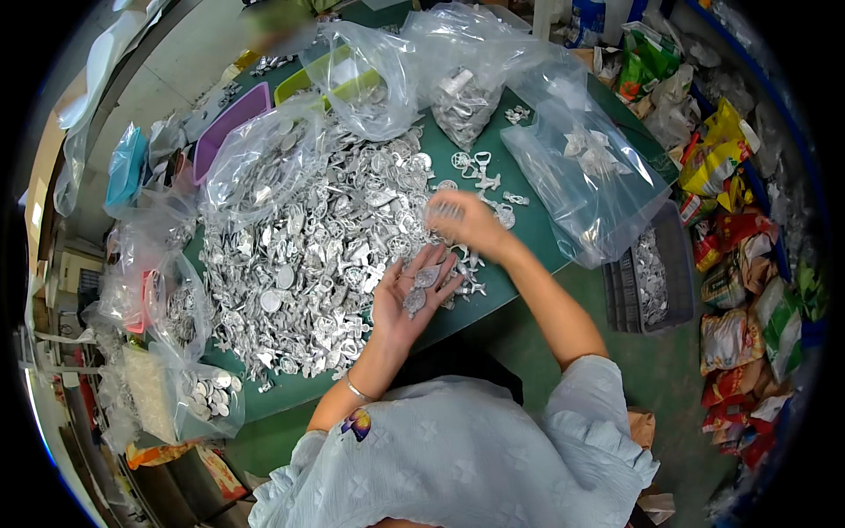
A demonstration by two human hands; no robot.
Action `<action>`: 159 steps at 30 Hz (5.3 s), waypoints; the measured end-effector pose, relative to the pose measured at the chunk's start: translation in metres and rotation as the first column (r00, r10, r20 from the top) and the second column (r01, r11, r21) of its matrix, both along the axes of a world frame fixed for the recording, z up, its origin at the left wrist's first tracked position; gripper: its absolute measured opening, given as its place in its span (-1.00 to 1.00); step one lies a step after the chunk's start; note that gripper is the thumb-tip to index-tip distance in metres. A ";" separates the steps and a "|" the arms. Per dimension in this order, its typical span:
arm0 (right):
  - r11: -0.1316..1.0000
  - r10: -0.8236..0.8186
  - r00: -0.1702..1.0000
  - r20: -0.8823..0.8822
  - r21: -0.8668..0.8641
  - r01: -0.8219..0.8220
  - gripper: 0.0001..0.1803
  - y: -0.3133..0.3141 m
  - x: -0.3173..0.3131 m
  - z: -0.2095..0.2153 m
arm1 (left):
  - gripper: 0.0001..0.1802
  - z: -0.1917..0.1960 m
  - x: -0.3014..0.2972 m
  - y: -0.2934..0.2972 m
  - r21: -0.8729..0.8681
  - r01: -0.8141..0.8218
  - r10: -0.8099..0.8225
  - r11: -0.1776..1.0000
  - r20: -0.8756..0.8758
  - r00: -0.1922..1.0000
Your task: The person sorts silver metal charms on a green table by hand, picking up handfuls and individual pieces from a large pile to separate them.
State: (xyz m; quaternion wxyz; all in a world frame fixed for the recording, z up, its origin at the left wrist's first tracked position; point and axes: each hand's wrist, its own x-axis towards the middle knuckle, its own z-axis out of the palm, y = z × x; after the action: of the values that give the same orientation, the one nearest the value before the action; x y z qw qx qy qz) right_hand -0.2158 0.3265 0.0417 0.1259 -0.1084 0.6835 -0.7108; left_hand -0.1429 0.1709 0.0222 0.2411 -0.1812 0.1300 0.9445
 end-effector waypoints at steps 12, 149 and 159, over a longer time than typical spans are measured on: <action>0.830 0.021 0.867 -0.499 0.492 0.263 -0.74 -0.004 -0.037 -0.015 | -0.74 -0.019 -0.022 -0.017 0.220 -0.002 -0.010 0.976 0.054 0.998; 0.453 -0.537 0.811 -0.231 0.732 0.508 -0.78 -0.078 -0.175 -0.048 | -0.82 0.006 0.017 -0.069 0.012 -0.015 0.015 1.000 0.068 0.998; 0.993 -0.045 0.999 -0.026 0.111 0.048 -0.85 -0.059 -0.027 -0.008 | -0.70 0.010 0.016 -0.065 0.144 -0.129 0.128 0.981 0.015 0.992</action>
State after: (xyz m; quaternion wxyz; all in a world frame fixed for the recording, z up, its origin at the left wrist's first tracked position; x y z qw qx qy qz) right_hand -0.2432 0.2678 0.0335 0.1074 -0.0934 0.7260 -0.6728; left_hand -0.1265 0.1060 0.0326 0.1925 -0.1741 0.0483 0.9645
